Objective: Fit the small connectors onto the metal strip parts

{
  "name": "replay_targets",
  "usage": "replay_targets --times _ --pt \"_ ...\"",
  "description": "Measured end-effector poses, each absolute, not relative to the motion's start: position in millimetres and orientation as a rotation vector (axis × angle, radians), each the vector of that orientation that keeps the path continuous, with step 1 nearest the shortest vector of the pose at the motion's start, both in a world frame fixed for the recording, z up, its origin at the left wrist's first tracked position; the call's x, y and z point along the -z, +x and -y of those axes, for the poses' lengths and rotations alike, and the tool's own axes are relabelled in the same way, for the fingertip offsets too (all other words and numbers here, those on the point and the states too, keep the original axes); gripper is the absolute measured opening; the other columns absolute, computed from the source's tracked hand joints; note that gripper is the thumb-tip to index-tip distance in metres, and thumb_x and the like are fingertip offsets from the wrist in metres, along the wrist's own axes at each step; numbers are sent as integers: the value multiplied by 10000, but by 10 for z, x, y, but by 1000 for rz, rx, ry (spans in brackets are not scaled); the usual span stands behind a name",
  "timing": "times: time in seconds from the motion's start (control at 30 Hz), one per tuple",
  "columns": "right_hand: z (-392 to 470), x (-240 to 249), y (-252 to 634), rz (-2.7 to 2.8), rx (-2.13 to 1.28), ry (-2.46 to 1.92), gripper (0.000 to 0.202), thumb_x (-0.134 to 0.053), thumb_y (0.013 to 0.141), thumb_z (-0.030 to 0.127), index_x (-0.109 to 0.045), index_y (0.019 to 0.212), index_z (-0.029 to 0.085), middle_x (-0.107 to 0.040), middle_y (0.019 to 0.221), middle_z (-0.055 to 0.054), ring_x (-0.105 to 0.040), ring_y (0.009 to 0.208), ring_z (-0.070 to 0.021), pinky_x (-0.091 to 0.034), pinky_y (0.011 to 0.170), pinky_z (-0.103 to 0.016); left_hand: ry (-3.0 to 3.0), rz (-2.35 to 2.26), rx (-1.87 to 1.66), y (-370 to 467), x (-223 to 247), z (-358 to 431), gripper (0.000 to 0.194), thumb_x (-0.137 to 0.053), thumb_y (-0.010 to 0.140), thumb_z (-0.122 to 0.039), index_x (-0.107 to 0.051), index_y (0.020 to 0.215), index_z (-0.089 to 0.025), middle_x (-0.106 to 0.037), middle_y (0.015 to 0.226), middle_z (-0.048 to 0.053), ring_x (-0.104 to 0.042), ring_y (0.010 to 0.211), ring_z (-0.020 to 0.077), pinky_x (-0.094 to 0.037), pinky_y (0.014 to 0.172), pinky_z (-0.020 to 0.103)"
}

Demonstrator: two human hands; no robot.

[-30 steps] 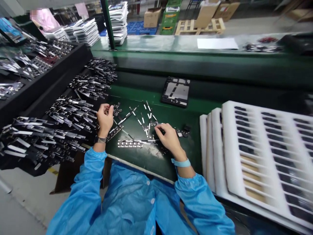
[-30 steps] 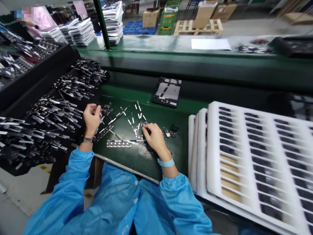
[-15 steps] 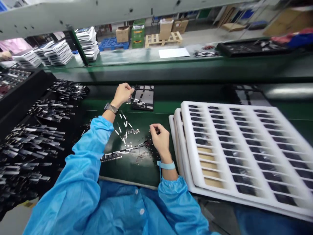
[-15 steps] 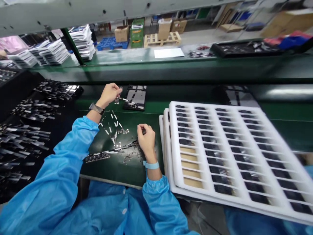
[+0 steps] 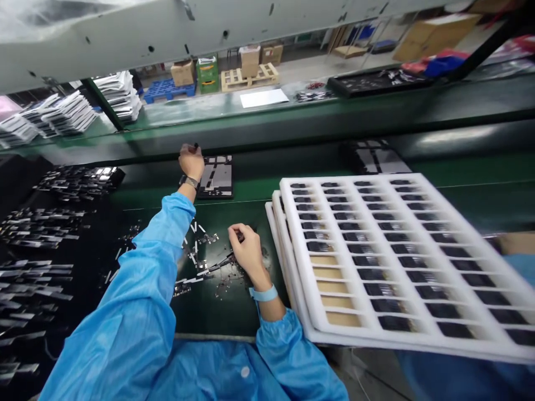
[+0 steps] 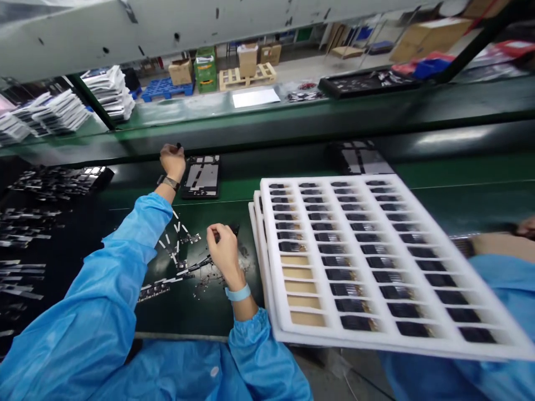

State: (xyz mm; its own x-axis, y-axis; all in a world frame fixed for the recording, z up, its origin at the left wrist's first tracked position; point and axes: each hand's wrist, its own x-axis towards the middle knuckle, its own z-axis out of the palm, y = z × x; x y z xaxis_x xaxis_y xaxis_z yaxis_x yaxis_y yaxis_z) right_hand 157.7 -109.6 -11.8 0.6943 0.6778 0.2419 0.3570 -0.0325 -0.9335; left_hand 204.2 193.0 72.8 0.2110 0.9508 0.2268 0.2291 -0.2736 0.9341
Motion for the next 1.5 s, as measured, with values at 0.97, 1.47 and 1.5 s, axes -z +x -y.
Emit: replay_targets --times 0.97,1.47,1.5 --pt "1119 -28 526 1692 -571 -1476 208 -561 1056 320 -739 971 253 -740 928 -95 -659 920 -289 -520 868 -436 2476 -1115 -409 -1964 78 622 361 -716 956 -274 -689 1315 -251 -636 1451 168 -576 1365 372 -496 1153 577" --pt "1577 -115 157 1405 -809 -1539 190 -625 1041 409 -736 1093 264 -782 1024 -81 -707 916 -273 -542 798 -395 1221 -1126 -1064 -1536 161 950 346 -743 916 -502 -494 1022 -286 -674 959 25 -710 933 214 -581 904 361" --pt "1531 -67 104 1378 -776 -1517 193 -618 1043 412 -731 1088 262 -778 1025 -87 -703 931 -275 -544 807 -398 1169 -1109 -1087 -1432 151 994 343 -725 931 -516 -491 1033 -287 -680 989 35 -717 965 216 -584 934 370"
